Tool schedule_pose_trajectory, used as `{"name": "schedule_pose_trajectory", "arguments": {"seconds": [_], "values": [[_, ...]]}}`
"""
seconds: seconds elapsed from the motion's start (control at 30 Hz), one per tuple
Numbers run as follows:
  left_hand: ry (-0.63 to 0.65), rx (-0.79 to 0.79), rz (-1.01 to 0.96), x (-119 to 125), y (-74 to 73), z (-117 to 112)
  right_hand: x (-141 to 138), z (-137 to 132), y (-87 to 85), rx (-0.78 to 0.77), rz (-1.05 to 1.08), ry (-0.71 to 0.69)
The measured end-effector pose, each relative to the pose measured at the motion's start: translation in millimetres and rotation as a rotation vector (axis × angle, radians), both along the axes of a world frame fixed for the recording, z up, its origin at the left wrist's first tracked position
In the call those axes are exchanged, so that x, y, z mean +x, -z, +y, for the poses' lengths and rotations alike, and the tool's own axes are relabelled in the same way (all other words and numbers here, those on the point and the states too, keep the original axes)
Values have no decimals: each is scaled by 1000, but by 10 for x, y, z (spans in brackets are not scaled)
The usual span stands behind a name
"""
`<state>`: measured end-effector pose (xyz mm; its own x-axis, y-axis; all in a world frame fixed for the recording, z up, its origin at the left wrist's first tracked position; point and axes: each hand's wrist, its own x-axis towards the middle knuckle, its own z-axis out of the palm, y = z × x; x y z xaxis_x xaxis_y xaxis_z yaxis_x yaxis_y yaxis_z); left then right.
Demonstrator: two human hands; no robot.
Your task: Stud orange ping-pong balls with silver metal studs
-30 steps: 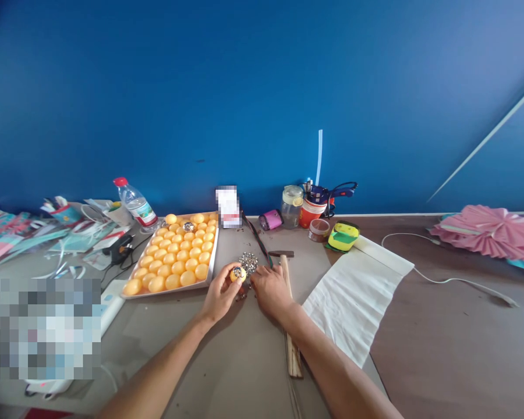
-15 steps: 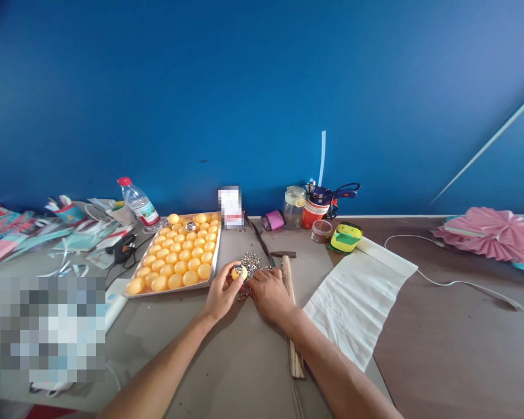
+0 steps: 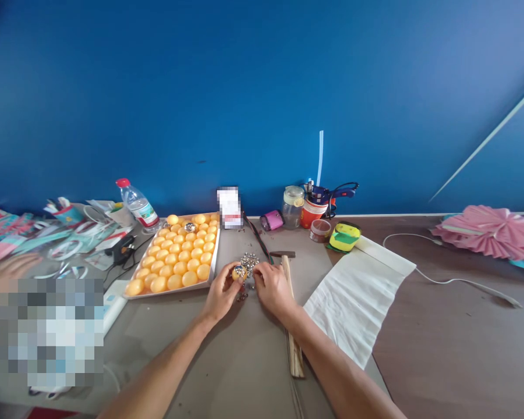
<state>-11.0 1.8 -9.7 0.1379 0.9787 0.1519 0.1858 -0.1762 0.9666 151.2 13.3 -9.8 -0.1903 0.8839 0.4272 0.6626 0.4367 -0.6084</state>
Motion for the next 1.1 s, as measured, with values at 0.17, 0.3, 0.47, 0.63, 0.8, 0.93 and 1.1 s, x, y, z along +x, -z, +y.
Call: {"name": "schedule_pose_trajectory", "arguments": {"seconds": [0.17,0.3,0.47,0.63,0.8,0.93,1.1], "values": [[10,-11,-63,7,-25,6,-1,57,-4,-244,325,-18],[54,-90,-141,13,-45,6,-29,58,-35,-508,640,-12],[65,-99,-202,20,-48,7,-68,2,-90,-623,899,-144],[67,-93,-199,14,-30,13,-91,-40,-123,-607,863,-151],[86,-65,-189,9,16,20,-92,-50,-104,-634,862,-202],[85,-58,-169,3,30,19,-81,-45,-79,-668,847,-216],[67,-30,-117,0,-5,-5,-68,-38,-84,-705,850,-225]]}}
